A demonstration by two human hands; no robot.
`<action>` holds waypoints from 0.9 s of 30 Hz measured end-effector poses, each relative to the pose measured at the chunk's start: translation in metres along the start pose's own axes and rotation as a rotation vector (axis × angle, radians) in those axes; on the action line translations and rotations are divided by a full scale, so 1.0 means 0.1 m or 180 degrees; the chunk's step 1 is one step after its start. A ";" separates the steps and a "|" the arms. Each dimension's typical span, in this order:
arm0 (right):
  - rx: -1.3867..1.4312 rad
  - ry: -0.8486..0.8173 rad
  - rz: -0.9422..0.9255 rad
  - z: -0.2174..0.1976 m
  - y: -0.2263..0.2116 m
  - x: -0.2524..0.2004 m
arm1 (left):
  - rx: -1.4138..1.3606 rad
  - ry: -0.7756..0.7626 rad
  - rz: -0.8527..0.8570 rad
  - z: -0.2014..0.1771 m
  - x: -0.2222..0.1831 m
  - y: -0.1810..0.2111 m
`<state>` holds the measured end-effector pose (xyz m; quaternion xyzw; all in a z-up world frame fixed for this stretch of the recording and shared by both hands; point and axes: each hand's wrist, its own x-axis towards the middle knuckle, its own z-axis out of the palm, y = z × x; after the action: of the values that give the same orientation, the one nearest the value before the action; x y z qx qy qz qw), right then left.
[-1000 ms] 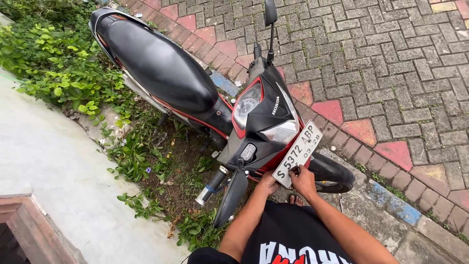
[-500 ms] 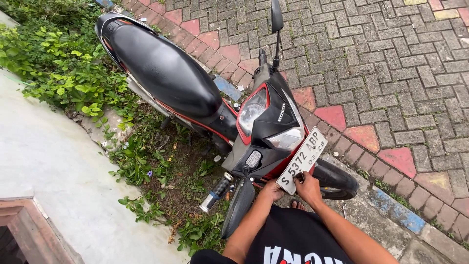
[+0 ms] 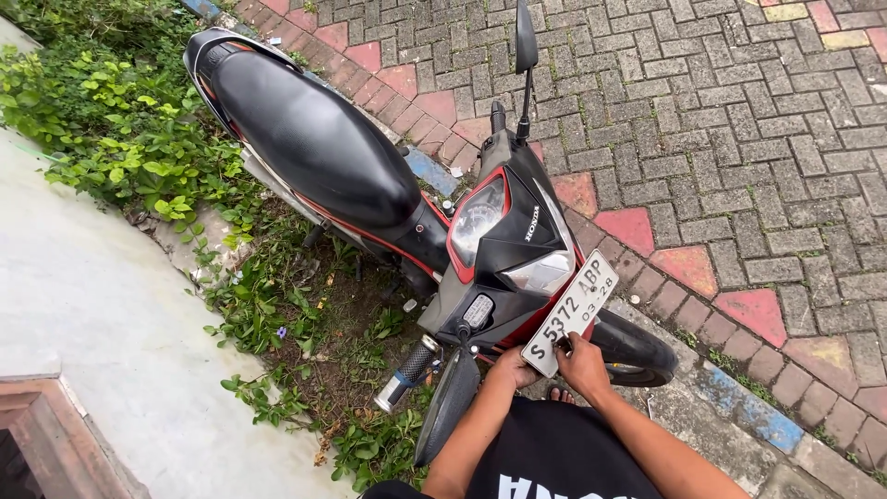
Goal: Removing and re-installing a motorcycle license plate using a wrench and screwdriver, likely to access the headlight assembly.
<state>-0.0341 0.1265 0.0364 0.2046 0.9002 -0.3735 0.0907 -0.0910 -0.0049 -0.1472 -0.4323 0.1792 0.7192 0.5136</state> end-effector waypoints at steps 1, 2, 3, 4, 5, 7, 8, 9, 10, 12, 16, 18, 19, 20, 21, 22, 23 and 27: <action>-0.0036 -0.0025 0.0004 0.01 0.02 0.01 | -0.0052 0.0105 -0.0085 -0.01 0.00 0.00; -0.0036 -0.0028 0.0006 0.00 -0.01 -0.01 | -0.0054 0.0107 -0.0086 0.00 0.02 0.01; -0.0096 -0.0010 -0.0064 -0.01 -0.03 -0.03 | 0.0035 0.0308 -0.0195 0.02 0.03 0.03; -0.0155 0.0011 -0.0141 -0.03 -0.07 -0.03 | 0.0127 0.0505 -0.0297 0.04 0.05 0.06; -0.0154 0.0011 -0.0145 -0.02 -0.07 -0.02 | 0.0127 0.0504 -0.0292 0.07 -0.04 0.08; -0.0201 0.0030 -0.0235 -0.01 -0.06 -0.03 | 0.1801 0.0375 -0.0245 0.13 -0.22 0.11; -0.0199 0.0031 -0.0230 0.02 -0.01 -0.01 | 0.1805 0.0377 -0.0250 0.08 -0.15 0.10; -0.0240 0.0028 -0.0239 0.05 0.05 0.01 | 0.1186 0.0566 -0.0386 0.04 -0.08 0.10; -0.0282 0.0029 -0.0252 0.08 0.10 0.03 | 0.0568 0.0749 -0.0513 0.01 -0.01 0.10; -0.0271 0.0026 -0.0251 0.09 0.14 0.06 | 0.1042 0.0579 -0.0472 0.00 -0.02 0.11; -0.0232 0.0017 -0.0287 0.10 0.15 0.08 | 0.1007 0.0570 -0.0393 -0.02 -0.04 0.13; -0.0232 -0.0068 -0.0280 -0.02 0.01 0.06 | 0.0960 0.0713 -0.0381 0.07 0.02 0.12; -0.0237 -0.0158 -0.0275 -0.08 -0.06 0.04 | 0.0908 0.0853 -0.0368 0.12 0.06 0.11; -0.0236 -0.0159 -0.0250 -0.09 -0.06 0.06 | 0.0915 0.0860 -0.0391 0.12 0.05 0.13; -0.0278 -0.0206 -0.0275 -0.10 -0.07 0.08 | 0.0859 0.0837 -0.0272 0.13 0.05 0.16; -0.0312 -0.0254 -0.0275 -0.10 -0.05 0.07 | 0.0812 0.0826 -0.0174 0.11 0.04 0.15; -0.0304 -0.0256 -0.0225 -0.07 -0.01 0.06 | 0.0829 0.0846 -0.0218 0.06 0.03 0.12; -0.0216 -0.0340 -0.0141 -0.08 0.00 0.10 | 0.0823 0.0708 -0.0047 -0.04 0.07 0.13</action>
<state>-0.0428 0.1352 0.0389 0.1612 0.9106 -0.3550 0.1373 -0.1013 -0.0090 -0.1569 -0.4409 0.3228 0.6340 0.5472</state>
